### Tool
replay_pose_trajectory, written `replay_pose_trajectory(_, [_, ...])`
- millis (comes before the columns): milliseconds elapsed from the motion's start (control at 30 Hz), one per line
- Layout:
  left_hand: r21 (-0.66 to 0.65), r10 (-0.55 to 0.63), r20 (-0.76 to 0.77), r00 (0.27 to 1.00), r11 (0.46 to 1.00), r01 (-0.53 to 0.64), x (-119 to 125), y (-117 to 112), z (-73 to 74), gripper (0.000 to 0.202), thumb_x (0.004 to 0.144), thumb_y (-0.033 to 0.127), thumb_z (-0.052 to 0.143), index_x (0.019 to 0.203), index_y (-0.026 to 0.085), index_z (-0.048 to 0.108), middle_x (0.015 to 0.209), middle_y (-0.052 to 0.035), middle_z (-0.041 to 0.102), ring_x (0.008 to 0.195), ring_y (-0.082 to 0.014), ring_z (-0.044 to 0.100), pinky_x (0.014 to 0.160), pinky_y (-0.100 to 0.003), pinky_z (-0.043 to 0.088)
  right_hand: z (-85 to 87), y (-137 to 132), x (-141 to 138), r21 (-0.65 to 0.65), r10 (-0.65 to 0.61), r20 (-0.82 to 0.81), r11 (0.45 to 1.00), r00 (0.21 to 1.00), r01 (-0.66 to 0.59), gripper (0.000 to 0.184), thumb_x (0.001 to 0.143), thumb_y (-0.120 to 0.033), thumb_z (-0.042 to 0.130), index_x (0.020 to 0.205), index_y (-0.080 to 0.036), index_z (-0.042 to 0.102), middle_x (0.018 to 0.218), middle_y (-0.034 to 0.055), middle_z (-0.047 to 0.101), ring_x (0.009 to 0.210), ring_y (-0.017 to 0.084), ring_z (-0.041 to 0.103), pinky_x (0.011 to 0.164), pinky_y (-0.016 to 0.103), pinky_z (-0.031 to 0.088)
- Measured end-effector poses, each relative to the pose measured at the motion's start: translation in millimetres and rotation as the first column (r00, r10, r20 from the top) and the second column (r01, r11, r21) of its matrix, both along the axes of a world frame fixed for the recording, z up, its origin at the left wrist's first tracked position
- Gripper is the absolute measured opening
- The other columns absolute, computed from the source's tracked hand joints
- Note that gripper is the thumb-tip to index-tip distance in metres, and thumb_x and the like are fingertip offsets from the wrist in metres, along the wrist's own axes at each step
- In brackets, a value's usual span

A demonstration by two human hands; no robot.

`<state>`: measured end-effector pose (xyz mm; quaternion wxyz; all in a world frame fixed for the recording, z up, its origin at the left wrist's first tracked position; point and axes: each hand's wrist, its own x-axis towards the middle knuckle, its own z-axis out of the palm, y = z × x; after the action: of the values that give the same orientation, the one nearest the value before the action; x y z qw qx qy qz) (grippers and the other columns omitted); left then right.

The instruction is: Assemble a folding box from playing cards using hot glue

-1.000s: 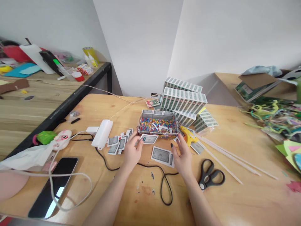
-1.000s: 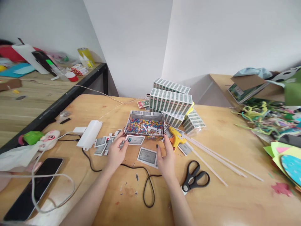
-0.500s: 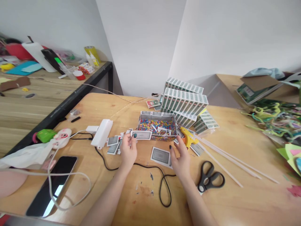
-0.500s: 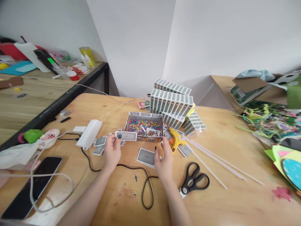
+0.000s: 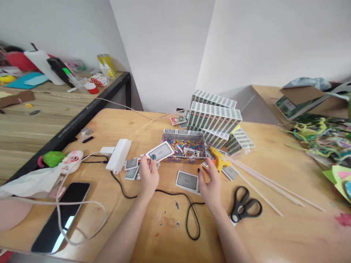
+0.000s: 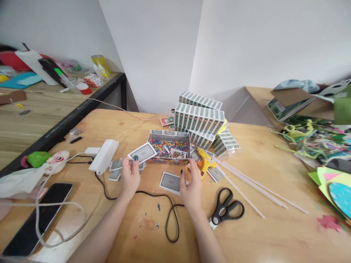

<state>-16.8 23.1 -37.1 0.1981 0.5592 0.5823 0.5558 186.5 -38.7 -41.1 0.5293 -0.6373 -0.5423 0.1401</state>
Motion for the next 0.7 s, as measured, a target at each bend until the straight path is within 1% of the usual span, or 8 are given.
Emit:
replay_pose_trajectory(100, [0.072, -0.014, -0.049, 0.999, 0.997, 0.018, -1, -4, 6.8, 0.014, 0.091, 0.033, 0.05, 0.089, 0.02, 0.054, 0.089, -0.007, 0.064, 0.087, -0.0194, 0.064, 0.074, -0.031, 0.052, 5.0, 0, -2, 0.046, -0.038, 0.077, 0.998, 0.996, 0.035, 0.05, 0.089, -0.021, 0.051, 0.138, -0.02, 0.045, 0.133, 0.0167, 0.054, 0.12, 0.027, 0.055, 0.092, 0.05, 0.053])
replay_pose_trajectory(167, [0.147, 0.002, -0.088, 0.996, 0.989, 0.011, -1, -10, 13.3, 0.011, 0.088, 0.029, 0.055, 0.082, 0.019, 0.057, 0.095, -0.0083, 0.062, 0.093, -0.0202, 0.06, 0.079, -0.033, 0.05, 11.1, -2, -5, 0.12, -0.105, 0.163, 0.989, 0.981, 0.085, 0.052, 0.087, -0.02, 0.053, 0.138, -0.021, 0.044, 0.129, 0.0165, 0.056, 0.119, 0.028, 0.054, 0.093, 0.052, 0.052])
replay_pose_trajectory(233, [0.213, -0.02, -0.127, 0.992, 0.976, 0.047, 1, -16, 19.8, 0.008, 0.086, 0.023, 0.058, 0.08, 0.018, 0.059, 0.09, -0.007, 0.06, 0.085, -0.0178, 0.058, 0.074, -0.03, 0.048, 17.4, -5, -11, 0.214, -0.152, 0.25, 0.972, 0.956, 0.099, 0.054, 0.086, -0.018, 0.057, 0.138, -0.023, 0.045, 0.122, 0.0149, 0.059, 0.115, 0.028, 0.056, 0.092, 0.052, 0.052])
replay_pose_trajectory(267, [0.228, -0.069, -0.153, 0.986, 0.968, 0.103, 3, -20, 22.6, 0.005, 0.086, 0.02, 0.058, 0.082, 0.018, 0.06, 0.086, -0.0057, 0.061, 0.08, -0.0162, 0.059, 0.07, -0.027, 0.048, 20.0, -7, -14, 0.249, -0.152, 0.292, 0.965, 0.944, 0.078, 0.056, 0.085, -0.017, 0.059, 0.138, -0.024, 0.045, 0.12, 0.014, 0.06, 0.113, 0.028, 0.058, 0.092, 0.051, 0.052])
replay_pose_trajectory(367, [0.235, -0.267, -0.231, 0.935, 0.918, 0.32, 13, -29, 27.5, 0.013, 0.087, 0.014, 0.053, 0.09, 0.019, 0.065, 0.084, -0.0041, 0.066, 0.077, -0.0143, 0.062, 0.067, -0.025, 0.05, 23.1, -11, -22, 0.263, -0.065, 0.404, 0.964, 0.912, -0.048, 0.067, 0.084, -0.017, 0.064, 0.144, -0.025, 0.037, 0.123, 0.0137, 0.06, 0.116, 0.027, 0.057, 0.093, 0.047, 0.053])
replay_pose_trajectory(467, [0.216, -0.413, -0.275, 0.868, 0.854, 0.474, 24, -37, 27.3, 0.021, 0.088, 0.011, 0.047, 0.096, 0.019, 0.065, 0.087, -0.0051, 0.068, 0.081, -0.0148, 0.065, 0.071, -0.025, 0.052, 20.4, -11, -23, 0.231, -0.006, 0.411, 0.968, 0.911, -0.098, 0.07, 0.084, -0.019, 0.063, 0.147, -0.025, 0.032, 0.129, 0.0138, 0.059, 0.12, 0.027, 0.056, 0.094, 0.047, 0.053])
replay_pose_trajectory(600, [0.181, -0.529, -0.294, 0.796, 0.787, 0.589, 32, -42, 24.9, 0.027, 0.089, 0.008, 0.042, 0.102, 0.019, 0.064, 0.093, -0.0077, 0.069, 0.088, -0.0162, 0.066, 0.073, -0.026, 0.054, 16.8, -10, -16, 0.171, 0.113, 0.338, 0.969, 0.934, -0.179, 0.069, 0.083, -0.024, 0.064, 0.146, -0.027, 0.033, 0.129, 0.0123, 0.06, 0.118, 0.028, 0.058, 0.095, 0.047, 0.053])
replay_pose_trajectory(700, [0.156, -0.572, -0.297, 0.764, 0.761, 0.63, 33, -43, 24.8, 0.029, 0.089, 0.008, 0.041, 0.104, 0.019, 0.063, 0.095, -0.0085, 0.069, 0.09, -0.0172, 0.066, 0.075, -0.028, 0.055, 16.1, -11, -13, 0.112, 0.215, 0.263, 0.961, 0.94, -0.251, 0.066, 0.083, -0.024, 0.063, 0.143, -0.027, 0.037, 0.127, 0.0113, 0.062, 0.117, 0.027, 0.06, 0.095, 0.047, 0.052])
